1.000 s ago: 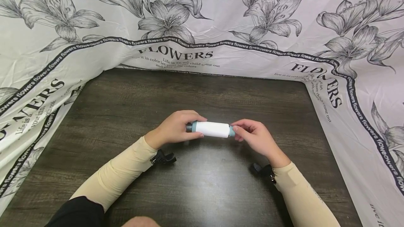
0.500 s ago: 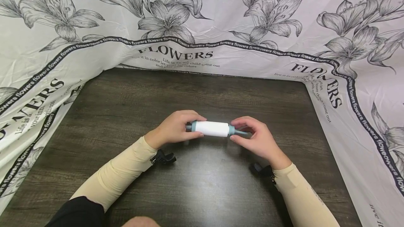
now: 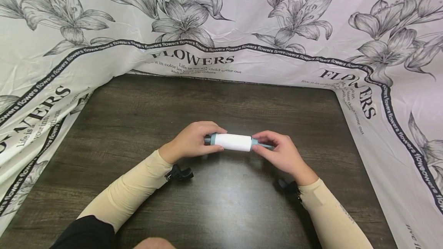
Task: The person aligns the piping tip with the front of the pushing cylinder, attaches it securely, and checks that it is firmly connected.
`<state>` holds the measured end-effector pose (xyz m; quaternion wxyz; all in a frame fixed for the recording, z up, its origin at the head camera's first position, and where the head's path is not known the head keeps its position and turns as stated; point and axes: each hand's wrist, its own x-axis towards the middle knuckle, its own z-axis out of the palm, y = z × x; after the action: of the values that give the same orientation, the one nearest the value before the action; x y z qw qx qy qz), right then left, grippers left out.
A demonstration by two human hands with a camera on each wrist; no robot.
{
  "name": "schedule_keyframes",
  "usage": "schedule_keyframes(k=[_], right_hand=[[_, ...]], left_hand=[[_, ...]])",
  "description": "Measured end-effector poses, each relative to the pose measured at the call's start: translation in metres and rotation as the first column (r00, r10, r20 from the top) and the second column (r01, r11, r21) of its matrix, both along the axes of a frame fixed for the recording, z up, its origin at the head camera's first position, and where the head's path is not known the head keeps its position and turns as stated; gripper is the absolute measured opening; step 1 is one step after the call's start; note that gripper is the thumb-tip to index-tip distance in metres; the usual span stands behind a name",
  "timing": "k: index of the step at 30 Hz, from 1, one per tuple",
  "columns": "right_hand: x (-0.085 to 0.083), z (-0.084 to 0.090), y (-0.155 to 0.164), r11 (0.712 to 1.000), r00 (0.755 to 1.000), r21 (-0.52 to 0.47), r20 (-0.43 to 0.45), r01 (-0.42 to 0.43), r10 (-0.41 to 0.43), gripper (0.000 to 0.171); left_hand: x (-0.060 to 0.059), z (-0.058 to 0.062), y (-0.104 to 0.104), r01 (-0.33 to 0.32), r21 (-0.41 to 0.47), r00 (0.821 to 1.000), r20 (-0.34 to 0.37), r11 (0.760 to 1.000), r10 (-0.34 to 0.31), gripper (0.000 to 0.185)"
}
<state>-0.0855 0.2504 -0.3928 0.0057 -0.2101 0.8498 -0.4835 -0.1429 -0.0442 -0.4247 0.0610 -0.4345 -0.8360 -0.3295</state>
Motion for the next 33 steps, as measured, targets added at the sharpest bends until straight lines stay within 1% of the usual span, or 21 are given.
schedule_keyframes(k=[4, 6, 9, 12, 14, 16, 17, 19, 22, 24, 27, 29, 33], right_hand=[[0.0, 0.003, -0.002, 0.999, 0.999, 0.038, 0.043, 0.01, -0.012, 0.018], [-0.001, 0.001, -0.002, 0.999, 0.997, 0.051, 0.071, 0.01, -0.014, 0.016], [-0.005, -0.01, 0.001, 0.998, 0.993, 0.057, 0.118, 0.006, -0.012, 0.017], [-0.009, -0.024, 0.006, 0.997, 0.991, 0.076, 0.134, 0.014, -0.024, 0.02], [-0.012, -0.03, 0.01, 0.995, 0.993, 0.093, 0.113, 0.022, -0.033, 0.021], [-0.012, -0.033, 0.012, 0.995, 0.998, 0.094, 0.062, 0.026, -0.032, 0.022], [-0.012, -0.032, 0.013, 0.997, 0.999, 0.075, 0.033, 0.022, -0.025, 0.023], [-0.01, -0.025, 0.01, 1.0, 0.999, 0.02, -0.051, -0.009, 0.01, 0.031], [-0.007, -0.015, 0.005, 0.995, 0.981, -0.052, -0.179, -0.08, 0.069, 0.044], [-0.005, -0.01, 0.001, 0.993, 0.965, -0.05, -0.245, -0.109, 0.094, 0.046], [-0.004, -0.009, -0.002, 0.994, 0.954, -0.011, -0.284, -0.104, 0.097, 0.043], [-0.004, -0.009, -0.003, 0.996, 0.953, 0.011, -0.291, -0.087, 0.087, 0.042], [-0.004, -0.01, -0.004, 0.997, 0.957, 0.015, -0.28, -0.07, 0.071, 0.039]], left_hand=[[0.001, 0.0, -0.001, 0.0, 0.004, 1.0, -0.003, 1.0, 0.0, 0.041], [0.001, 0.001, -0.002, 0.001, 0.008, 1.0, -0.005, 1.0, -0.001, 0.041], [0.002, 0.0, -0.002, 0.005, 0.005, 1.0, -0.006, 1.0, -0.005, 0.041], [0.002, -0.001, -0.002, 0.012, 0.001, 1.0, -0.004, 1.0, -0.012, 0.041], [0.002, -0.001, -0.002, 0.011, 0.003, 1.0, -0.004, 1.0, -0.011, 0.041], [0.001, -0.001, -0.002, 0.006, 0.011, 1.0, -0.006, 1.0, -0.006, 0.041], [0.001, -0.001, -0.002, 0.002, 0.015, 1.0, -0.008, 1.0, -0.002, 0.041], [0.001, -0.001, -0.002, -0.005, 0.02, 1.0, -0.01, 1.0, 0.005, 0.04], [0.0, 0.0, -0.003, -0.01, 0.025, 1.0, -0.008, 1.0, 0.01, 0.041], [0.0, 0.0, -0.004, -0.013, 0.025, 1.0, -0.007, 1.0, 0.013, 0.04], [0.001, -0.001, -0.004, -0.011, 0.029, 1.0, -0.003, 1.0, 0.011, 0.041], [0.001, -0.001, -0.004, -0.007, 0.03, 1.0, -0.006, 1.0, 0.008, 0.04], [0.0, -0.002, -0.004, -0.003, 0.027, 1.0, -0.007, 1.0, 0.003, 0.04]])
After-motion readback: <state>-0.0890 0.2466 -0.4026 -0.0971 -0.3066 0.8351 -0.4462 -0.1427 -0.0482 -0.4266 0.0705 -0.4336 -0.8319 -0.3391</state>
